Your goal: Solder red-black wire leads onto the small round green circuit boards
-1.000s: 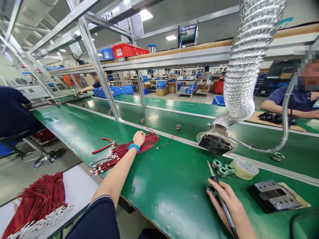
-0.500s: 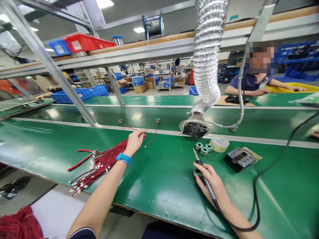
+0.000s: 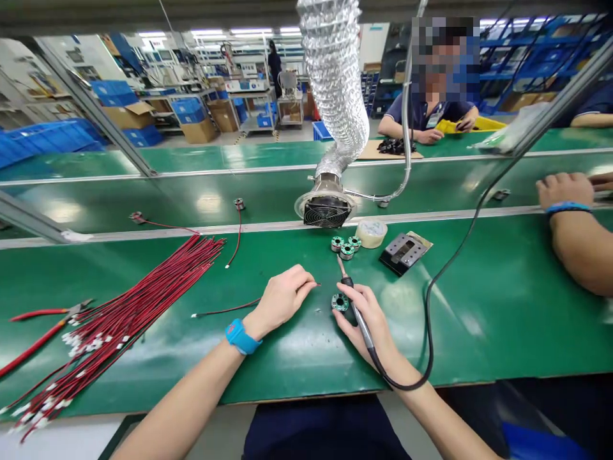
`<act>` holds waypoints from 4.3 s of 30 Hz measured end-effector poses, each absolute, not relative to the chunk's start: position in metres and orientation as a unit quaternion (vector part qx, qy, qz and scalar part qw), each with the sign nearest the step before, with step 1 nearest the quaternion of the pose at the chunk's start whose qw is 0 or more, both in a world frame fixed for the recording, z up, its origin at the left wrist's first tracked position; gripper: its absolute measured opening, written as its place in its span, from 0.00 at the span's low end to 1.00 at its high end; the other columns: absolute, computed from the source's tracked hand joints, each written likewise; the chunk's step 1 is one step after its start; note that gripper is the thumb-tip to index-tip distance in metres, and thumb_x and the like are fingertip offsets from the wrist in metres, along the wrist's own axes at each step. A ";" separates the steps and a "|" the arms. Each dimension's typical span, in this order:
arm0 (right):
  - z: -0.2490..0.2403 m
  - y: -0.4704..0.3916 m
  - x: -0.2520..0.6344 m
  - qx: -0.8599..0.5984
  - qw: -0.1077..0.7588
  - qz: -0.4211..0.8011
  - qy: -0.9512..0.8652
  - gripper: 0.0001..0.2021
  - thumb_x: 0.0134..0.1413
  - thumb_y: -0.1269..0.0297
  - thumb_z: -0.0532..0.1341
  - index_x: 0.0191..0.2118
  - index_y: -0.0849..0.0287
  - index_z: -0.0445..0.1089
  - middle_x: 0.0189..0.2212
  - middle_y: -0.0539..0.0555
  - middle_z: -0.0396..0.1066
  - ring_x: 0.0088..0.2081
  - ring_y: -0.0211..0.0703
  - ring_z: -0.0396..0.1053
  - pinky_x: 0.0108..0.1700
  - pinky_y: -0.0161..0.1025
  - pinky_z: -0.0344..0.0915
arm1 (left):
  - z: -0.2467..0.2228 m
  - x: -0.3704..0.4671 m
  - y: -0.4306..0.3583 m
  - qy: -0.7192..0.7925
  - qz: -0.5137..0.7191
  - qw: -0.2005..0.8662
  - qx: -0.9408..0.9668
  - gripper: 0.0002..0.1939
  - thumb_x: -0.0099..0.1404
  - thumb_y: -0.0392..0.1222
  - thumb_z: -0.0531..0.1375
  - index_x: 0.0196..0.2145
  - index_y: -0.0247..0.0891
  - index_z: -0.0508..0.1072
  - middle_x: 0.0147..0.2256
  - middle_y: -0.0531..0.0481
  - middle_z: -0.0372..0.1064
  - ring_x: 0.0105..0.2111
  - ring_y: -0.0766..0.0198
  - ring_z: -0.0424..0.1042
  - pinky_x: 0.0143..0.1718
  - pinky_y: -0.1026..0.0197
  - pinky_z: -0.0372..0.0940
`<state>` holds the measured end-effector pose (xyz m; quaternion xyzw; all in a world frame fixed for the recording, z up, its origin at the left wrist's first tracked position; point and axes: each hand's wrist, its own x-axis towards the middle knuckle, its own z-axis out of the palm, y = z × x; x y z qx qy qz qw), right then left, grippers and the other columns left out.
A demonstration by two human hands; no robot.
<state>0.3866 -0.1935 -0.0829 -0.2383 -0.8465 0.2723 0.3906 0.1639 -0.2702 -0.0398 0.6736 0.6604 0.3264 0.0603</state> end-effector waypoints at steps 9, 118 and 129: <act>-0.076 -0.196 0.379 -0.197 0.357 0.406 -0.817 0.28 0.61 0.73 0.63 0.66 0.50 0.66 0.55 0.58 0.69 0.56 0.47 0.74 0.60 0.45 0.72 | -0.043 0.187 -0.276 0.614 0.475 0.274 0.568 0.08 0.70 0.40 0.65 0.33 0.39 0.82 0.33 0.49 0.73 0.33 0.63 0.73 0.34 0.63 0.66; -0.068 -0.231 0.421 -0.306 0.503 0.326 -0.740 0.12 0.71 0.71 0.57 0.52 0.55 0.76 0.32 0.50 0.77 0.27 0.37 0.75 0.29 0.34 0.71 | -0.040 0.210 -0.273 0.649 0.364 0.138 0.653 0.09 0.67 0.31 0.59 0.29 0.39 0.65 0.33 0.51 0.68 0.29 0.66 0.63 0.31 0.63 0.58; -0.040 -0.102 0.394 -0.324 0.467 0.052 -0.821 0.16 0.73 0.67 0.55 0.60 0.56 0.74 0.42 0.57 0.77 0.34 0.41 0.78 0.36 0.35 0.71 | -0.044 0.208 -0.272 0.642 0.370 0.123 0.660 0.09 0.69 0.32 0.57 0.30 0.40 0.64 0.32 0.51 0.67 0.29 0.66 0.64 0.29 0.63 0.58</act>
